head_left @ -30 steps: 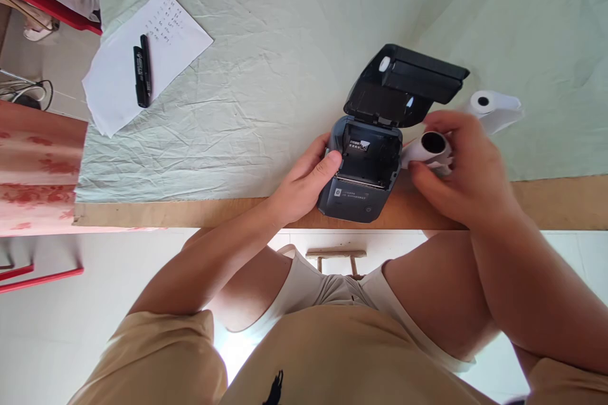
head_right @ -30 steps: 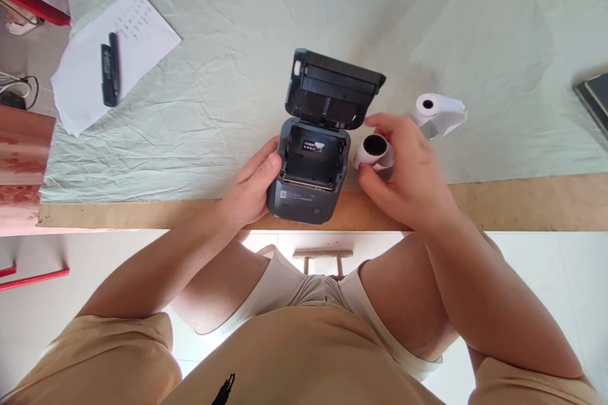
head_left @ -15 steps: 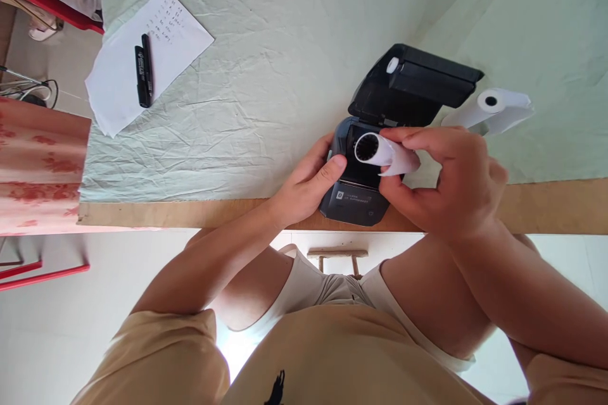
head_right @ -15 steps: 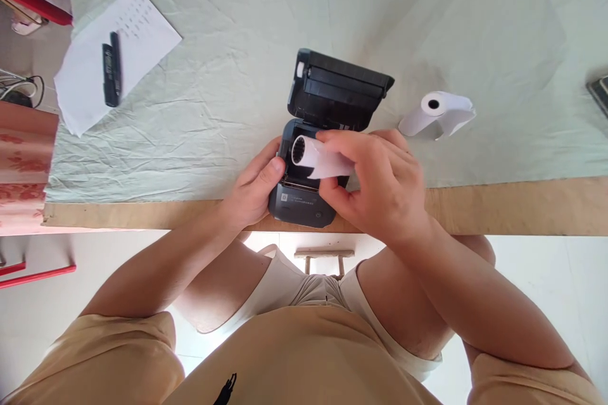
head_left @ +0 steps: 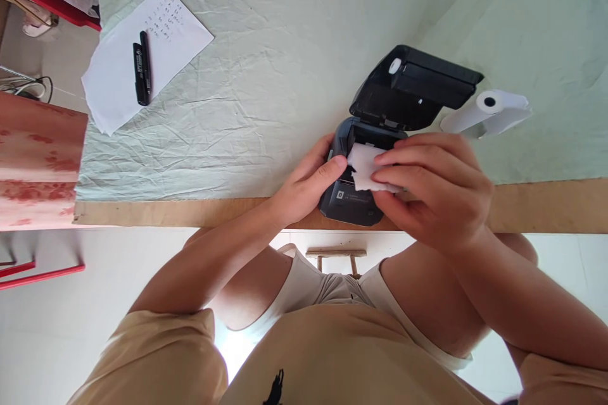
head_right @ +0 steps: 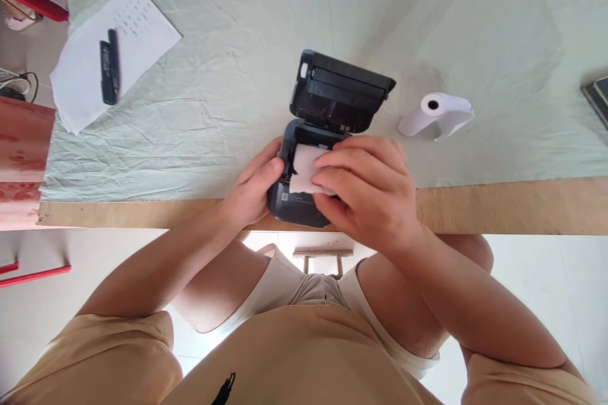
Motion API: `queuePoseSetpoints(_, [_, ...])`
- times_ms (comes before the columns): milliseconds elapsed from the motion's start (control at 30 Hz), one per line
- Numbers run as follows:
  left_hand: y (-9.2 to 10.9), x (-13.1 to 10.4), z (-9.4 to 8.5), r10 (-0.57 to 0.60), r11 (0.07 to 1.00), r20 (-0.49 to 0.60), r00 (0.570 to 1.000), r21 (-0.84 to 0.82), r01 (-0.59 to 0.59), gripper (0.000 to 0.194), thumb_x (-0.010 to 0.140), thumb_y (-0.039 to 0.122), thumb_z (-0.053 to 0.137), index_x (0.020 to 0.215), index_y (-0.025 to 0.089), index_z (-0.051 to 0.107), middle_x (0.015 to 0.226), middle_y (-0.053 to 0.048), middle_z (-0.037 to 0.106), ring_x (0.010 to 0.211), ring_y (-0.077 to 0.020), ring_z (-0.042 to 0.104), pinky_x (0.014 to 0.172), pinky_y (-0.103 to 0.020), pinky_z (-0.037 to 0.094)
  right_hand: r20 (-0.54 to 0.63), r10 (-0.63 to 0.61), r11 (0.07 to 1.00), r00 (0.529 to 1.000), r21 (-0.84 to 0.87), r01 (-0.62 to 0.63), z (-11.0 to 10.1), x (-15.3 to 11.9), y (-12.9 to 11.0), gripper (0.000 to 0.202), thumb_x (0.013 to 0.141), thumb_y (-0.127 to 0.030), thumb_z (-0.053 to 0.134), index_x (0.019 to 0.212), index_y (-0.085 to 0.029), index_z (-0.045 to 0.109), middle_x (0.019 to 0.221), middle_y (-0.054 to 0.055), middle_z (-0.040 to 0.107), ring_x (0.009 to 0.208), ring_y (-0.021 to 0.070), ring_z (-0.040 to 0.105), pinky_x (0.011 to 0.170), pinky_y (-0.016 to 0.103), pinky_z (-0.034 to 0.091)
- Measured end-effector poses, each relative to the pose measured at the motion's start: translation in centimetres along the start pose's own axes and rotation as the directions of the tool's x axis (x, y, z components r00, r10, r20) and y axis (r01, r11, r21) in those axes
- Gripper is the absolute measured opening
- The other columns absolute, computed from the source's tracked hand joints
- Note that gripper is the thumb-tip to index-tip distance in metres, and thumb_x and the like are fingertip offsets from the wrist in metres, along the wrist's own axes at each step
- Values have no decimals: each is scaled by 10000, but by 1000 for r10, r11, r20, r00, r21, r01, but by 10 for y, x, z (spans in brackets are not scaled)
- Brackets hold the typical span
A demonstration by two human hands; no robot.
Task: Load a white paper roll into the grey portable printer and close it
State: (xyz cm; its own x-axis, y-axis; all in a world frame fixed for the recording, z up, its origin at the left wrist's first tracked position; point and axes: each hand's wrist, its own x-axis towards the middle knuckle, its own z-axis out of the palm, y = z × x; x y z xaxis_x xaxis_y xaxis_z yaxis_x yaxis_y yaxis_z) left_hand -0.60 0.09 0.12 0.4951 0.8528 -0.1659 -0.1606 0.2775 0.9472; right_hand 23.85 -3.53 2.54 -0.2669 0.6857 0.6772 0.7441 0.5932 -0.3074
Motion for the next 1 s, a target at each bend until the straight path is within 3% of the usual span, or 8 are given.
queuePoseSetpoints(100, [-1,2,-4,40,999,53,998,-2,-40,897,965,830,1038,1588,253,746,1613,-131,877,1545,-393,814,1299,-467,676,54,-62,994,997,93,57,-5,-7,2,69,1143,-375,837,1154,-415,893,1113,-11,962,1101,326,904,925,528,722])
queuePoseSetpoints(167, [-1,3,-7,46,999,85,995,5,-46,964,868,707,1156,1605,262,724,1595,-130,872,1511,-395,821,1308,-480,686,50,-88,988,995,132,81,-7,-11,6,165,1164,-461,767,1272,-414,883,1147,23,955,1110,342,900,941,546,726])
queuePoseSetpoints(300, [-2,3,-9,27,999,75,997,22,-29,1171,782,644,1211,1750,305,647,1616,-142,844,1470,-428,839,1246,-537,727,-141,44,989,989,149,-23,-8,-11,12,355,1136,-407,703,1467,-430,829,1235,67,857,1104,342,852,956,557,738])
queuePoseSetpoints(400, [-3,3,-8,52,998,53,997,42,-55,1307,759,634,1221,1861,387,563,1779,-146,764,1512,-452,833,1240,-584,731,-62,323,928,944,216,-303,-9,-8,16,665,1185,-455,656,1834,-564,562,1766,109,700,1527,416,799,1083,631,768])
queuePoseSetpoints(500, [-2,2,-7,59,997,63,996,49,-62,1286,780,635,1209,1863,394,560,1862,-149,713,1580,-468,809,1282,-606,722,142,381,858,914,315,-406,-8,-9,23,765,1241,-505,541,1940,-681,283,2034,38,517,1818,422,658,1300,730,730])
queuePoseSetpoints(733, [-3,2,-10,35,998,59,998,46,-37,1369,770,622,1216,1905,389,487,1875,-169,699,1562,-466,829,1220,-565,768,13,269,804,963,547,-232,1,-17,36,498,1319,-533,388,1731,-513,667,1528,63,890,1377,357,930,1246,674,762])
queuePoseSetpoints(867, [-4,1,-11,44,999,84,995,17,-46,1421,734,688,1230,1914,386,498,1941,-183,654,1663,-499,776,1297,-583,734,220,310,816,925,437,-378,7,-19,33,509,1269,-646,593,1691,-378,690,1597,113,869,1454,361,874,1195,603,781])
queuePoseSetpoints(1000, [-3,0,-5,63,998,54,997,-14,-63,1094,917,901,1035,1775,328,668,1784,-151,791,1713,-484,735,1348,-561,686,322,313,837,894,351,-420,14,-25,30,742,1184,-729,713,1807,-353,569,1629,144,822,1404,376,863,1145,594,797])
